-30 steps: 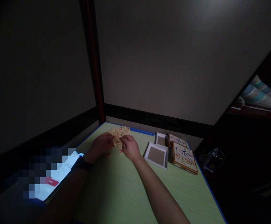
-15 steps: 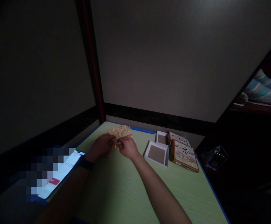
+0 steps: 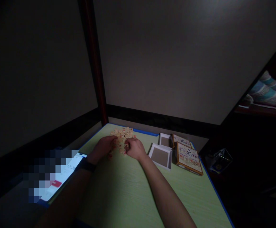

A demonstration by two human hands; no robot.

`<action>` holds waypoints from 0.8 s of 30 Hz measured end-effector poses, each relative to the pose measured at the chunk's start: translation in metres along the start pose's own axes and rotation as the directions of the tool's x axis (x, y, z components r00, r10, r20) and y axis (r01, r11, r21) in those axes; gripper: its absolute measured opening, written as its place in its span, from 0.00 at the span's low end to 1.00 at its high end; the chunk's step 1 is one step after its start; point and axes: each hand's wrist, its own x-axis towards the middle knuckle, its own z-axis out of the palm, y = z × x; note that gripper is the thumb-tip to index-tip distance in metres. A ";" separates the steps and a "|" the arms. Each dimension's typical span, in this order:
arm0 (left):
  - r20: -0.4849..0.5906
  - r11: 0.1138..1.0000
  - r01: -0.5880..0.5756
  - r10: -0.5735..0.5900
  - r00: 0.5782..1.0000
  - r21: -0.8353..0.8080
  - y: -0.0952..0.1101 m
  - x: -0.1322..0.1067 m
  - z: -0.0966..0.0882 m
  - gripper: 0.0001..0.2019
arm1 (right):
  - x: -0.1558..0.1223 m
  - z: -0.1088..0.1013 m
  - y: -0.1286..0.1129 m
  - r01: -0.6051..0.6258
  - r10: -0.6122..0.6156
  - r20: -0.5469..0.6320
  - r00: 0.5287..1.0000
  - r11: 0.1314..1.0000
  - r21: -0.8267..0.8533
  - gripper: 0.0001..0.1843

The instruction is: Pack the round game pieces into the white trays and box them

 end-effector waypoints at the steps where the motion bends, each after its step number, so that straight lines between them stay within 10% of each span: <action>1: -0.011 1.000 0.001 -0.001 1.000 -0.012 0.000 0.000 0.000 0.17 | 0.000 0.000 0.001 0.001 -0.001 -0.001 1.000 1.000 -0.007 0.11; 9: -0.153 0.979 0.078 -0.108 0.982 -0.187 0.002 0.002 -0.009 0.15 | 0.001 0.002 0.002 0.004 -0.006 -0.052 0.999 0.999 -0.041 0.14; 24: -0.087 0.991 0.115 -0.121 0.989 -0.070 0.004 -0.002 -0.012 0.13 | 0.008 0.010 0.003 0.083 -0.082 0.041 0.996 0.997 -0.009 0.15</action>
